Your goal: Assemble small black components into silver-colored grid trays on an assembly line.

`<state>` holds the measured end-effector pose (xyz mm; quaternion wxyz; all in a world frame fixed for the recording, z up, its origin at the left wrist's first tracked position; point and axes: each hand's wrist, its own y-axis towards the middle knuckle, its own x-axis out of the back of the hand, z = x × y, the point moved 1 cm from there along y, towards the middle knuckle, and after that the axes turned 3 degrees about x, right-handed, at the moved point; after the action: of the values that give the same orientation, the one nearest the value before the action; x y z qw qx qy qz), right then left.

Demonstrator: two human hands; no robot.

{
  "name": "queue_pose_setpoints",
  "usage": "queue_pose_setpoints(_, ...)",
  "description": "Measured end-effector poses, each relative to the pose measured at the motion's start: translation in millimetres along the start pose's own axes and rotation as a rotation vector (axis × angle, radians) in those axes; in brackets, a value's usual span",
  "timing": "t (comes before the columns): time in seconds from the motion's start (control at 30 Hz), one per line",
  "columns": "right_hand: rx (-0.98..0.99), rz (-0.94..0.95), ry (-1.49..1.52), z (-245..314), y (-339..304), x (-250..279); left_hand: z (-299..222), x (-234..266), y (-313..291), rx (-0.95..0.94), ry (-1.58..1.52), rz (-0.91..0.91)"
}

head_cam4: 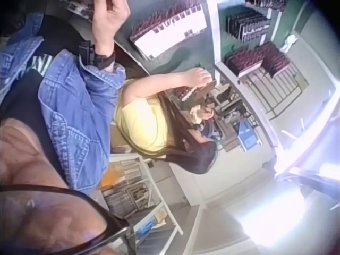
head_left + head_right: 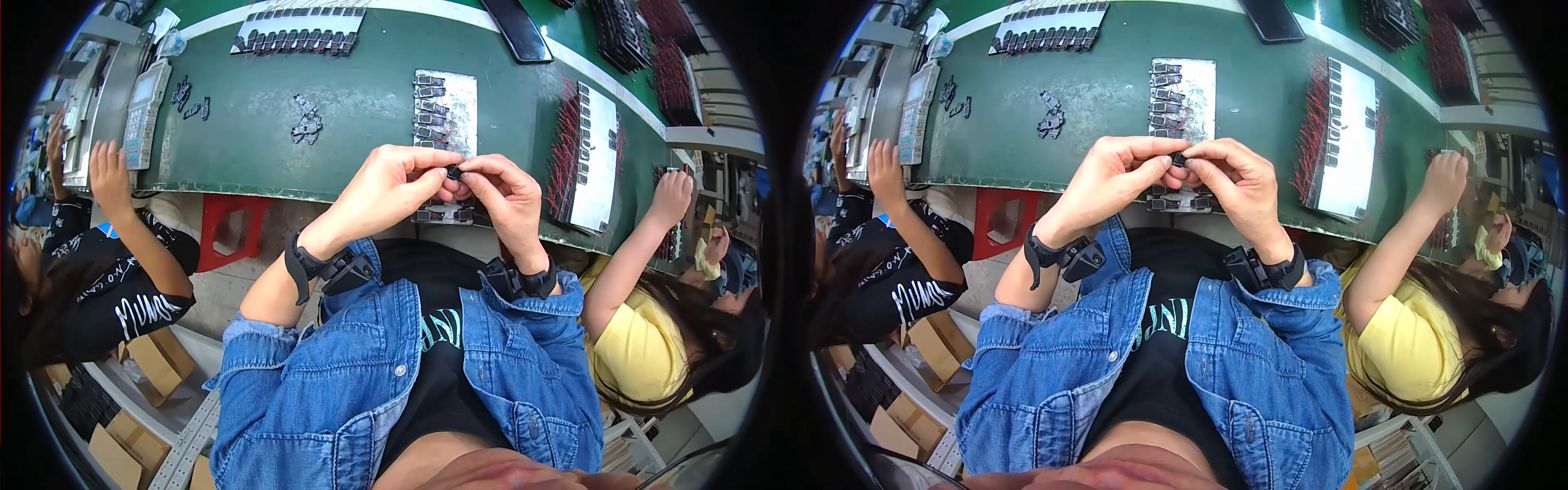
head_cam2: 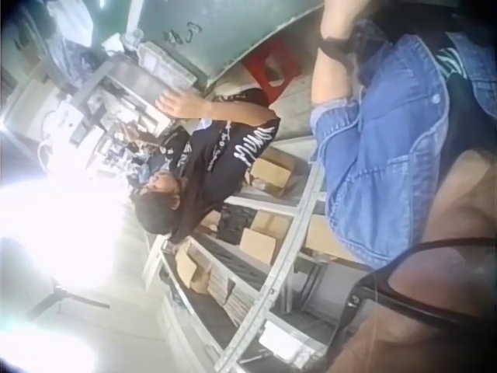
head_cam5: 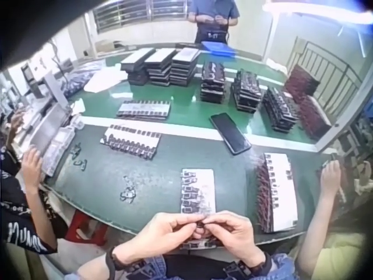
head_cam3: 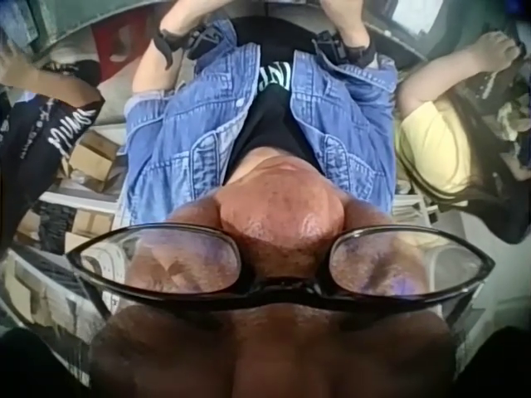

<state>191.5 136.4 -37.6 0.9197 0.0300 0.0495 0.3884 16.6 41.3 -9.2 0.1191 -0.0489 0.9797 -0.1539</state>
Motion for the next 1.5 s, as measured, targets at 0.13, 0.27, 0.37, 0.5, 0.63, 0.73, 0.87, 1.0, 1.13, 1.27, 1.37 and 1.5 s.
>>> queue_pose_setpoints(0.13, -0.099, -0.035, 0.096, -2.2, -2.3, -3.1, -0.4, -2.3, 0.3, -0.043, 0.036, -0.026)
queue_pose_setpoints(0.27, -0.088, -0.071, 0.017, 6.5, -3.6, -10.3, -0.7, -2.9, 1.2, -0.109, 0.107, -0.086)
queue_pose_setpoints(0.37, -0.112, -0.083, -0.041, 6.5, -7.7, -12.9, -4.1, -0.3, 1.0, -0.026, 0.203, -0.102)
queue_pose_setpoints(0.5, -0.095, -0.143, -0.054, 2.8, -9.4, -17.8, -0.5, -1.2, 1.3, -0.058, 0.428, -0.176)
queue_pose_setpoints(0.63, -0.072, -0.202, -0.048, 1.0, -9.8, -21.8, -2.4, -2.7, 2.3, -0.079, 0.470, -0.211)
queue_pose_setpoints(0.73, -0.110, -0.212, 0.001, 1.4, -8.2, -19.4, -2.0, -4.5, 2.3, -0.101, 0.505, -0.229)
queue_pose_setpoints(0.87, -0.234, -0.161, 0.110, 3.2, -3.2, -8.9, -2.5, -4.5, 1.3, -0.098, 0.578, -0.227)
queue_pose_setpoints(1.0, -0.322, -0.085, 0.094, 8.2, 3.1, -3.9, -1.3, -5.1, 1.3, -0.117, 0.613, -0.223)
queue_pose_setpoints(1.13, -0.328, -0.084, 0.049, 6.8, 2.8, -6.0, -2.9, -7.9, -0.2, -0.104, 0.612, -0.230)
queue_pose_setpoints(1.27, -0.288, -0.083, 0.066, 2.3, 1.4, -5.9, 0.7, -8.9, -1.2, -0.100, 0.597, -0.246)
queue_pose_setpoints(1.37, -0.291, -0.065, 0.080, 0.9, 0.1, -5.1, 4.0, -7.8, -2.0, -0.089, 0.553, -0.241)
queue_pose_setpoints(1.5, -0.251, -0.042, 0.205, -3.6, -2.3, -6.3, 13.2, -5.1, 0.1, -0.074, 0.372, -0.218)
